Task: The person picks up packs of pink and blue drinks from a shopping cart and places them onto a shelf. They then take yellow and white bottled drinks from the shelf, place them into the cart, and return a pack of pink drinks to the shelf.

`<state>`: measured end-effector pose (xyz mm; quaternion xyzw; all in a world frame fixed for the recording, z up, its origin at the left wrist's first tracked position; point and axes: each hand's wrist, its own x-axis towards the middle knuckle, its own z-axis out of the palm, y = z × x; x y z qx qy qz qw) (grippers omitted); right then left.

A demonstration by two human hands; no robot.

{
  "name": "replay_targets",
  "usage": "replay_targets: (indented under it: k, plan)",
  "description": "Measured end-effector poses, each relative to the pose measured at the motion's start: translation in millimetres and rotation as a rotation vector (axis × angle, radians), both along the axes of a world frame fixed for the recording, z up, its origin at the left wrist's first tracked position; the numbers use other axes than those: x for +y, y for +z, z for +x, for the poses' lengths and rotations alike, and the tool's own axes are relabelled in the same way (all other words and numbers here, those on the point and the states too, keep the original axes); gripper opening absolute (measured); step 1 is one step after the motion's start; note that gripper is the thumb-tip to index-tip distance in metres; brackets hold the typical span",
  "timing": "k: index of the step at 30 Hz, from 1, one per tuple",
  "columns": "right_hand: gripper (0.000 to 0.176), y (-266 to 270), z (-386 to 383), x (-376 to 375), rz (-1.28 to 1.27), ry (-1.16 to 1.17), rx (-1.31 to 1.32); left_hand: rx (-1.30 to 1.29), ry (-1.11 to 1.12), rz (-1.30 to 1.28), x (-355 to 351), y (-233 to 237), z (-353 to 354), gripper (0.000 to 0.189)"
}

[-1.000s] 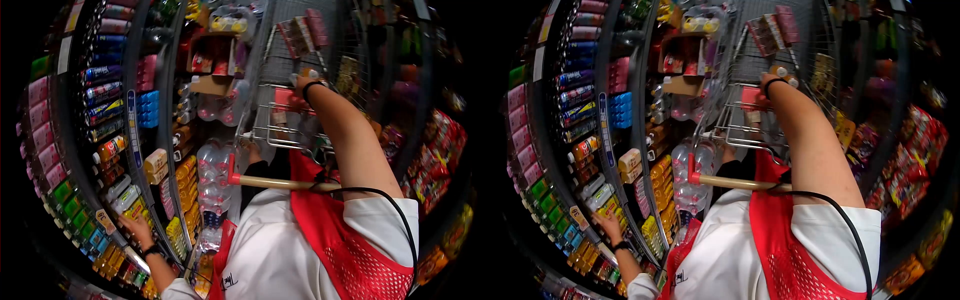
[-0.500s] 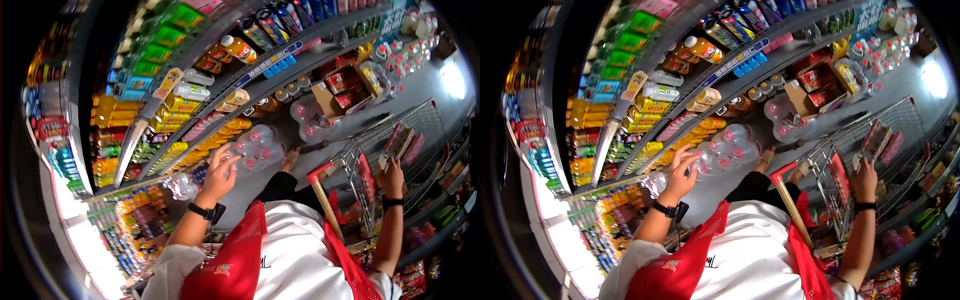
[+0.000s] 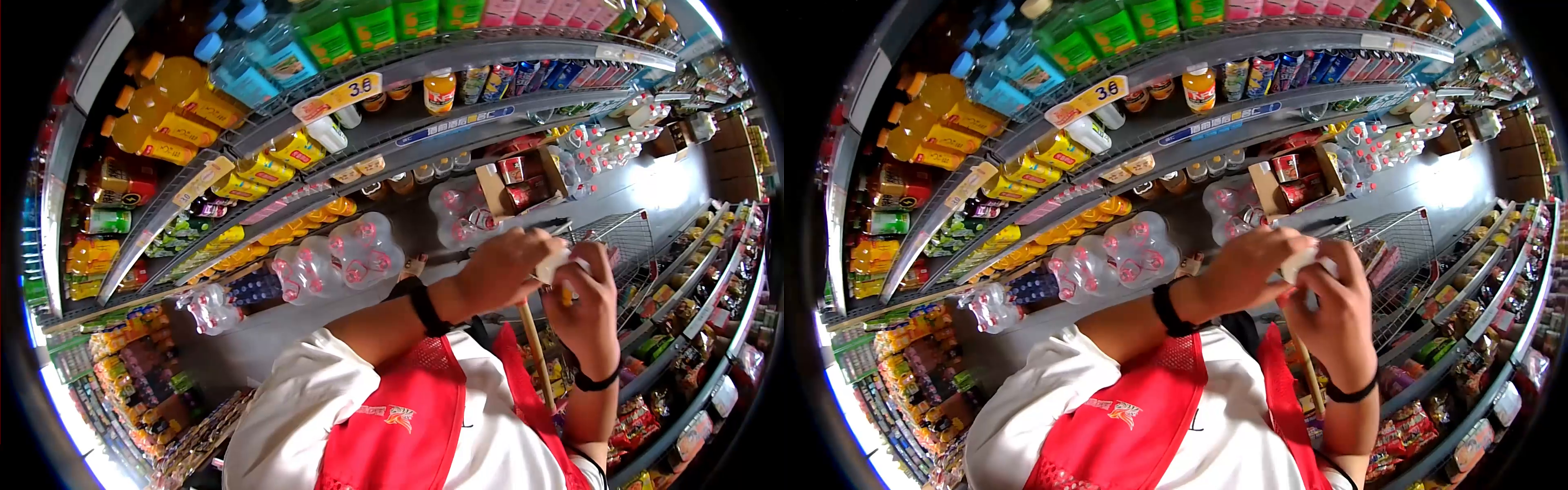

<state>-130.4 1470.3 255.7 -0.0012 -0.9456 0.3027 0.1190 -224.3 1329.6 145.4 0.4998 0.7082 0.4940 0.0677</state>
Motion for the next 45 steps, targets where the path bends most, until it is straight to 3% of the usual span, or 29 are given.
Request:
replay_targets:
  k: [2, 3, 7, 9, 10, 11, 14, 20, 21, 24, 25, 29, 37, 43, 45]
  plan:
    - [0.029, -6.8, -29.2, -27.3, 0.042, 0.137, -0.013, -0.016, 0.058, 0.023, -34.2, -4.1, -25.8, 0.066]
    - [0.033, -5.6, -44.7, -44.4, 0.075, 0.156, -0.021, -0.022, 0.151, -0.008, -50.7, 0.4, -39.8, 0.051]
    - [0.066, -12.6, -74.5, -90.5, -0.113, 0.151, -0.093, 0.125, 0.512, 0.094, -108.4, -31.8, -121.1, 0.054]
    - [0.062, -17.8, -73.8, -101.0, -0.097, 0.181, -0.135, 0.227, 0.691, -0.125, -132.4, -39.4, -163.1, 0.058]
    - [0.060, -22.3, -69.1, -105.0, -0.138, 0.182, -0.179, 0.143, 0.756, -0.156, -140.1, -51.7, -182.3, 0.057]
    - [0.058, -28.9, -62.3, -106.5, -0.121, 0.182, -0.193, 0.037, 0.813, -0.344, -147.8, -56.2, -200.5, 0.061]
    - [0.053, -50.1, -39.8, -103.6, -0.120, 0.146, -0.246, 0.271, 0.810, -0.405, -164.8, -98.1, -248.3, 0.058]
    - [0.047, -70.8, -7.5, -105.5, -0.276, -0.043, -0.358, 0.439, 0.646, -0.588, -179.9, -130.5, -276.0, 0.058]
    - [0.046, -68.3, -4.9, -106.2, -0.316, -0.093, -0.403, 0.511, 0.673, -0.397, -177.2, -133.4, -275.2, 0.067]
    - [0.044, -76.1, 1.0, -102.4, -0.351, -0.117, -0.341, 0.328, 0.674, -0.623, -177.4, -132.0, -275.3, 0.076]
    - [0.044, -78.2, 2.5, -101.0, -0.371, -0.136, -0.340, 0.362, 0.678, -0.582, -178.9, -126.1, -276.6, 0.078]
    - [0.044, -84.3, 6.7, -96.5, -0.444, -0.181, -0.346, 0.457, 0.635, -0.706, -184.6, -88.1, -271.8, 0.067]
    - [0.048, -94.4, 7.5, -80.2, -0.457, -0.238, -0.308, 0.501, 0.564, -0.818, -195.1, -82.7, -284.5, 0.049]
    - [0.044, -98.1, 36.0, -37.0, -0.470, -0.453, -0.315, 0.537, 0.524, -0.672, -207.1, -103.3, -311.9, 0.032]
    - [0.038, -104.4, 72.1, 6.7, -0.293, -0.561, -0.199, 0.426, 0.407, -0.705, -230.7, -133.9, -343.1, 0.028]
